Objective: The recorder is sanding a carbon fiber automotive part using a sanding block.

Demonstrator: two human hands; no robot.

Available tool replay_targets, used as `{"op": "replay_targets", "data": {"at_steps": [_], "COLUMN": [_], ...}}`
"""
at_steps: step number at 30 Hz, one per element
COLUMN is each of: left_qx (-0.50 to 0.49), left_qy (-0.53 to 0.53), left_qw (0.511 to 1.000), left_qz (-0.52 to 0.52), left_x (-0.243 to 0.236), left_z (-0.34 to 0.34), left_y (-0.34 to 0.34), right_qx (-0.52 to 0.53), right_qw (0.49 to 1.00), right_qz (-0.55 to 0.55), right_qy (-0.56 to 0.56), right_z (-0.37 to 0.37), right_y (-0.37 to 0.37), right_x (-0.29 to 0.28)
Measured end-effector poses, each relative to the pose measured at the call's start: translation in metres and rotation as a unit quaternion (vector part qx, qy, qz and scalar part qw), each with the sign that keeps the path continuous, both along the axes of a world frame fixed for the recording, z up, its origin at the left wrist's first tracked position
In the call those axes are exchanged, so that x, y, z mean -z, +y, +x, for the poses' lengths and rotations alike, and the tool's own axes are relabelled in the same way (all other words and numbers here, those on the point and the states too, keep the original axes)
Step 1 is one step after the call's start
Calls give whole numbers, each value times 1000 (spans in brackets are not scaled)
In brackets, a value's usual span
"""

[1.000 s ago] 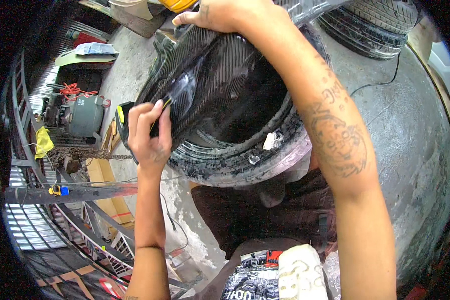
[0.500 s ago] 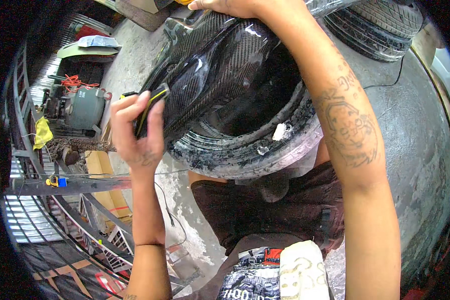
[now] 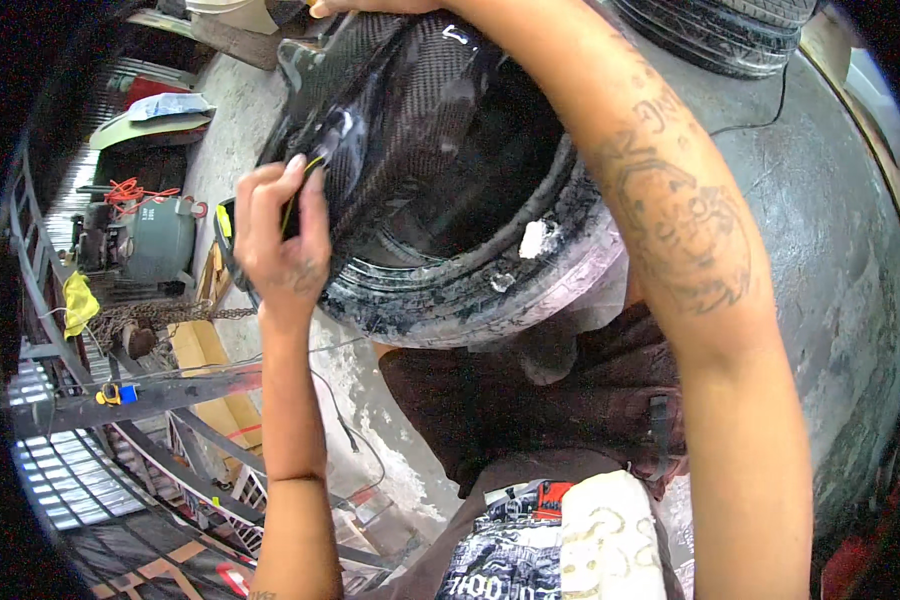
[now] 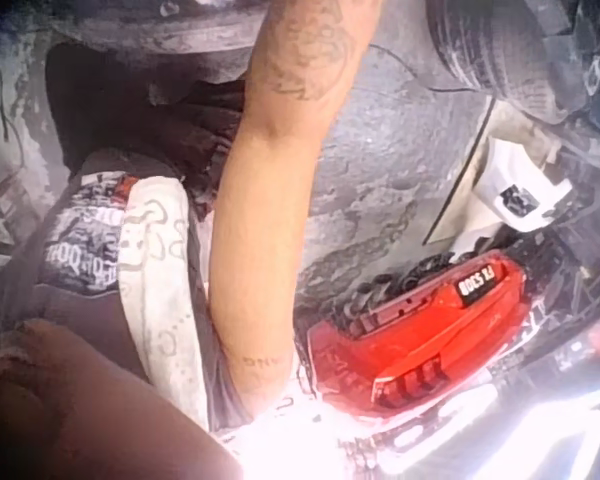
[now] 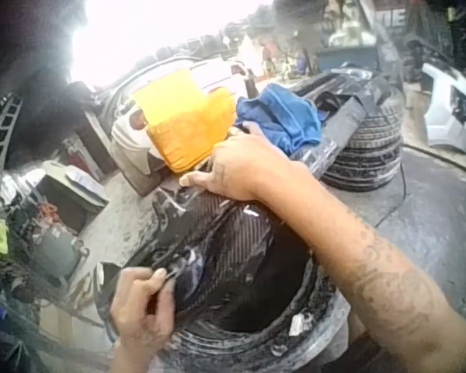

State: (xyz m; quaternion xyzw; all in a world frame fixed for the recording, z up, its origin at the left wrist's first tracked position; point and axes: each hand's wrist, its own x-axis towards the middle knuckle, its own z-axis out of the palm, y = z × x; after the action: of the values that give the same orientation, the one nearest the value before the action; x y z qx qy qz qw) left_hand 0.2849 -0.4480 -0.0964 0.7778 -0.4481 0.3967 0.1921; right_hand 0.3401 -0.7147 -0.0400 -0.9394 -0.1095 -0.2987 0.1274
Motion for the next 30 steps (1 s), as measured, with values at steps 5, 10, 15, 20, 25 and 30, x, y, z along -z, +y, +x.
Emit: {"op": "replay_targets", "data": {"at_steps": [5,10,15,20,25,30], "left_qx": [-3,-33,17,-5,62,-12], "left_qy": [9,10,1,7,-5,5], "left_qw": [1000,999,1000,1000,998,999], "left_qz": [20,12,20,13,-23,-46], "left_x": [-5,7,-5,6,-17,-22], "left_z": [2,-6,2,-2,4,-31], "left_y": [-19,13,-13,18,-11,39], "right_qx": [-4,19,-3,-3,6,17], "right_qw": [999,999,997,998,998,994], "right_qz": [-13,-21,-22,-19,-26,-38], "right_qy": [50,30,76,61,49,98], "right_z": [-7,-10,-9,-12,-6,-6], "right_y": [3,4,0,5,10,4], "right_x": [-13,-4,-18,-8,-11,-16]}}
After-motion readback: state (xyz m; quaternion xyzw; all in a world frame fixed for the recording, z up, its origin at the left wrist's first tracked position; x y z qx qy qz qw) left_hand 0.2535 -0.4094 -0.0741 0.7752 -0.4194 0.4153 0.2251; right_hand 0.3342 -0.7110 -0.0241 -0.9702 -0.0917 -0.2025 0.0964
